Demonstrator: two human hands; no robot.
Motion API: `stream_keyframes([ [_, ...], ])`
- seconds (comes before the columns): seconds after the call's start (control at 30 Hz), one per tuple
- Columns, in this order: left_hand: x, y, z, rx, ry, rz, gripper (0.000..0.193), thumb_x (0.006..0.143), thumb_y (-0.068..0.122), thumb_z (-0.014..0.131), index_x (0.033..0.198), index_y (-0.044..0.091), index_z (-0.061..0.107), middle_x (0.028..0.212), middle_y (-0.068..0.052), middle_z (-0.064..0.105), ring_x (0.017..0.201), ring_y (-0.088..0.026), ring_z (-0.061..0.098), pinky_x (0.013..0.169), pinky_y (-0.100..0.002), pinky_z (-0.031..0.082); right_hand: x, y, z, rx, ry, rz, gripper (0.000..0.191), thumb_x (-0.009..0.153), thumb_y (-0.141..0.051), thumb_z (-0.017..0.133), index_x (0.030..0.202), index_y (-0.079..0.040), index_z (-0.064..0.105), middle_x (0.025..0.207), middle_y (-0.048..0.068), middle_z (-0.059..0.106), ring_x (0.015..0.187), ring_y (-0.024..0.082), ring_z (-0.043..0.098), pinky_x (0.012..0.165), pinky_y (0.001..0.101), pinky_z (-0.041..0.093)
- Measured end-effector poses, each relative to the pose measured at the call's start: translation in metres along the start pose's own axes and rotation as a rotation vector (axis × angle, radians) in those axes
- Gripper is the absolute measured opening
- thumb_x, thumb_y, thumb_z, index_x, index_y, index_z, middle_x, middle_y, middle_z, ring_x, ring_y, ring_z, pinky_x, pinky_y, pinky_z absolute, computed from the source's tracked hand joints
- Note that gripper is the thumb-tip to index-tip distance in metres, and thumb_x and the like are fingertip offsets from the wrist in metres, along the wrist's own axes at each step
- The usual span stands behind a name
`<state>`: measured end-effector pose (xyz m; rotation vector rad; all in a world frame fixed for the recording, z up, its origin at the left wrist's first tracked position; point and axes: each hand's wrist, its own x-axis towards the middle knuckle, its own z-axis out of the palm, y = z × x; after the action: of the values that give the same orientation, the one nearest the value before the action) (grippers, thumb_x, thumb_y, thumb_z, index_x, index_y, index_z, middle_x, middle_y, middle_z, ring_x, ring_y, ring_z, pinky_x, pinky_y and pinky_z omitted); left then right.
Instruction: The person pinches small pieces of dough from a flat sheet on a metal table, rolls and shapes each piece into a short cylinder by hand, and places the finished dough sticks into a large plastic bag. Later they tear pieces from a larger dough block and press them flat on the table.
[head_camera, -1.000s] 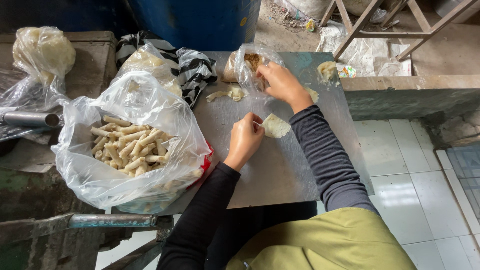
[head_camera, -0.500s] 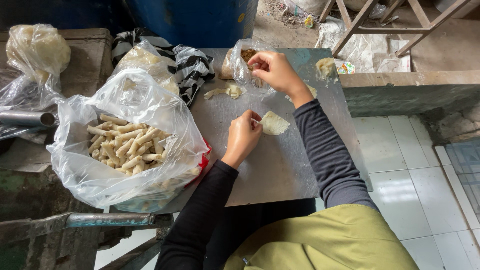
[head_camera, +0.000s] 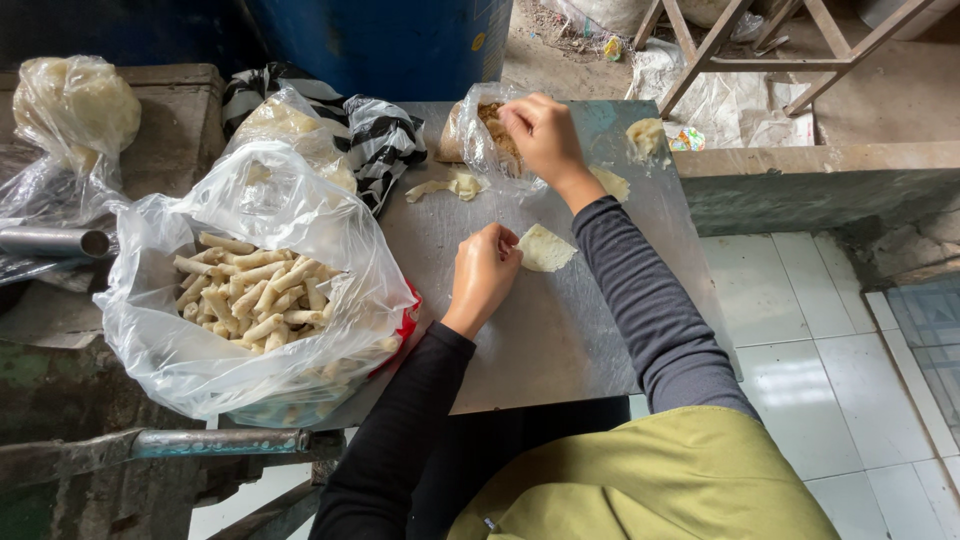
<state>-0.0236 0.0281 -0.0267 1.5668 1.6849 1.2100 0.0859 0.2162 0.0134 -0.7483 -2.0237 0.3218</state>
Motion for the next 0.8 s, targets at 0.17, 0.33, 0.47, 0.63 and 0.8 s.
stream_keyframes([
  [0.17, -0.002, 0.003, -0.002, -0.009, -0.001, -0.007, 0.016, 0.082, 0.011, 0.07, 0.094, 0.001, 0.07, 0.081, -0.014, 0.073, 0.076, -0.029, 0.072, 0.072, -0.039, 0.056, -0.012, -0.001, -0.005, -0.055, 0.141, -0.002, 0.01, 0.101, -0.008, 0.069, 0.097, 0.001, 0.073, 0.087, 0.01, 0.073, 0.072, 0.014, 0.068, 0.063, 0.0294, 0.052],
  [0.33, -0.002, 0.004, -0.002, -0.018, 0.004, -0.03, 0.016, 0.082, 0.011, 0.07, 0.094, 0.001, 0.07, 0.08, -0.014, 0.073, 0.075, -0.029, 0.072, 0.071, -0.039, 0.056, -0.025, 0.005, 0.008, 0.183, 0.181, 0.349, 0.015, 0.101, -0.012, 0.066, 0.096, 0.0, 0.074, 0.077, 0.004, 0.071, 0.062, 0.008, 0.063, 0.056, 0.0241, 0.05],
  [0.47, -0.002, 0.002, -0.002, -0.028, 0.014, 0.004, 0.017, 0.081, 0.01, 0.07, 0.095, 0.0, 0.07, 0.081, -0.014, 0.073, 0.076, -0.029, 0.073, 0.071, -0.039, 0.056, -0.028, 0.011, 0.009, 0.483, 0.252, 0.572, 0.018, 0.102, -0.016, 0.065, 0.097, -0.002, 0.075, 0.078, 0.002, 0.073, 0.061, 0.006, 0.066, 0.054, 0.0217, 0.05],
  [0.63, -0.001, -0.001, -0.001, -0.033, 0.012, -0.003, 0.018, 0.08, 0.009, 0.069, 0.095, 0.0, 0.07, 0.079, -0.013, 0.073, 0.074, -0.027, 0.073, 0.07, -0.038, 0.056, -0.029, 0.011, 0.008, 0.495, 0.302, 0.62, 0.017, 0.101, -0.017, 0.067, 0.1, -0.003, 0.076, 0.079, 0.002, 0.074, 0.062, 0.006, 0.066, 0.054, 0.0217, 0.05],
  [0.8, -0.001, -0.001, 0.0, -0.036, 0.013, -0.003, 0.018, 0.081, 0.01, 0.069, 0.096, 0.001, 0.07, 0.08, -0.013, 0.073, 0.074, -0.026, 0.073, 0.07, -0.037, 0.056, -0.029, 0.003, 0.018, 0.386, 0.278, 0.676, 0.017, 0.097, -0.016, 0.069, 0.102, -0.004, 0.078, 0.079, 0.002, 0.075, 0.062, 0.006, 0.067, 0.053, 0.0218, 0.051],
])
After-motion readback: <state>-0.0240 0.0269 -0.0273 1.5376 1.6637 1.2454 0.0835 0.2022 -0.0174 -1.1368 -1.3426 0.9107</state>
